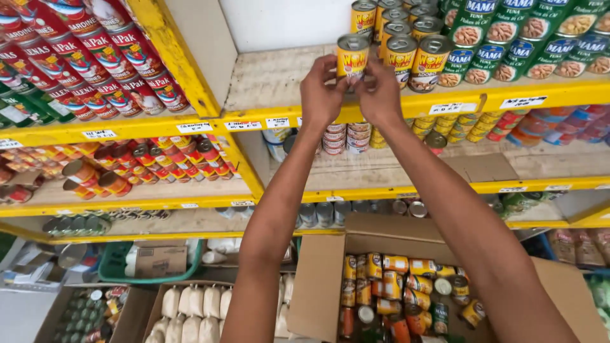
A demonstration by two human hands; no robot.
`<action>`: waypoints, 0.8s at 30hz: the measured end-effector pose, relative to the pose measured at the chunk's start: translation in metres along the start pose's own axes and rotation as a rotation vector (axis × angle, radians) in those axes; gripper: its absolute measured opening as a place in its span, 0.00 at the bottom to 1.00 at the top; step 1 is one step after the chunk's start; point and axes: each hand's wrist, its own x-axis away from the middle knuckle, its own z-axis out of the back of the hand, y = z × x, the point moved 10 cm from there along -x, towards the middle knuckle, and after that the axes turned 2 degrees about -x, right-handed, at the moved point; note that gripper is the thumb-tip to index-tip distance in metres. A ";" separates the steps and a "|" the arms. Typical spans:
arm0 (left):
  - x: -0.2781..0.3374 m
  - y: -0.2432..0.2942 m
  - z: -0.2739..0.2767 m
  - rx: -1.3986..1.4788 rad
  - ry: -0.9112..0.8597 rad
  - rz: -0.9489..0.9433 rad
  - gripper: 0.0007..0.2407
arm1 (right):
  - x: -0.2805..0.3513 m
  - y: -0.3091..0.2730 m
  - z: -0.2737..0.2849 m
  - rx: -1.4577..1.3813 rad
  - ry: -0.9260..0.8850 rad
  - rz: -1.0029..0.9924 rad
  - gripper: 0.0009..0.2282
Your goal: The recorder is taking canned tuna and sardine tins from a cardboard box and placing them onto the supermarket shelves.
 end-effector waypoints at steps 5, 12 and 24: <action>-0.015 -0.026 -0.012 -0.233 -0.010 -0.003 0.15 | -0.003 0.016 -0.006 0.175 0.001 -0.020 0.22; -0.035 -0.036 -0.029 -0.402 -0.025 0.061 0.14 | 0.002 0.012 -0.011 0.435 0.010 0.143 0.25; -0.075 -0.095 -0.052 -0.503 0.010 0.270 0.09 | -0.043 0.076 -0.030 0.353 -0.135 -0.047 0.27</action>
